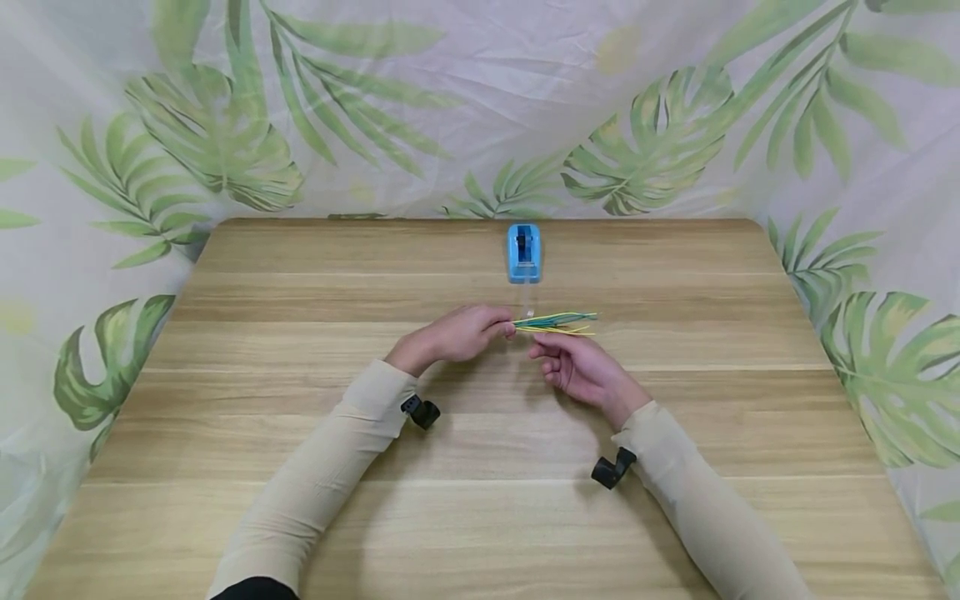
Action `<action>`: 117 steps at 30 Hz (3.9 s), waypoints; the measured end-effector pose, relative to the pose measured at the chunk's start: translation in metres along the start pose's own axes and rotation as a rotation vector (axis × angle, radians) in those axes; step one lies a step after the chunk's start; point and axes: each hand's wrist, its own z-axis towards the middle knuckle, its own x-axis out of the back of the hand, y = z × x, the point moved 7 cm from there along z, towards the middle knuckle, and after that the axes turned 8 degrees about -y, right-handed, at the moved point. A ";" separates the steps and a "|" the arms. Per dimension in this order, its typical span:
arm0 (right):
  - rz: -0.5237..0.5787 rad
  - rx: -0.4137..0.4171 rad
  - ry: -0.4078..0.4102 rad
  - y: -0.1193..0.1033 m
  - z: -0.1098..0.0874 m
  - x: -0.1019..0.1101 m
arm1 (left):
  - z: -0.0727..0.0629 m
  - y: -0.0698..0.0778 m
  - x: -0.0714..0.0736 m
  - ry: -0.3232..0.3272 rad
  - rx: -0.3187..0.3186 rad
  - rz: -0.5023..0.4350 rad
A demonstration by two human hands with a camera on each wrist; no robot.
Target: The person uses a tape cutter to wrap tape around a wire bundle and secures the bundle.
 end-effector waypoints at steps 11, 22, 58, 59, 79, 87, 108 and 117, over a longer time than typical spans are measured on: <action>-0.032 -0.007 -0.039 -0.007 0.000 0.011 | 0.001 0.000 0.000 -0.025 -0.002 -0.039; -0.216 -0.071 -0.244 -0.019 0.004 0.017 | -0.001 -0.003 0.001 -0.043 0.007 -0.066; -1.718 0.043 -0.191 -0.088 0.011 -0.040 | -0.001 -0.001 0.001 0.012 -0.049 0.133; -1.737 0.080 -0.175 -0.087 0.012 -0.043 | -0.001 -0.001 0.001 0.014 -0.049 0.130; -2.174 0.962 -0.087 -0.056 -0.026 -0.057 | 0.001 0.000 -0.001 0.002 -0.006 0.112; -2.197 1.012 -0.103 -0.054 -0.029 -0.054 | 0.002 0.000 -0.002 0.025 0.033 0.049; -1.587 0.117 0.038 -0.084 0.010 0.003 | 0.000 -0.001 0.003 0.122 -0.052 0.053; -0.976 -0.167 -0.095 -0.071 0.016 0.027 | 0.001 -0.004 0.002 0.144 -0.050 0.068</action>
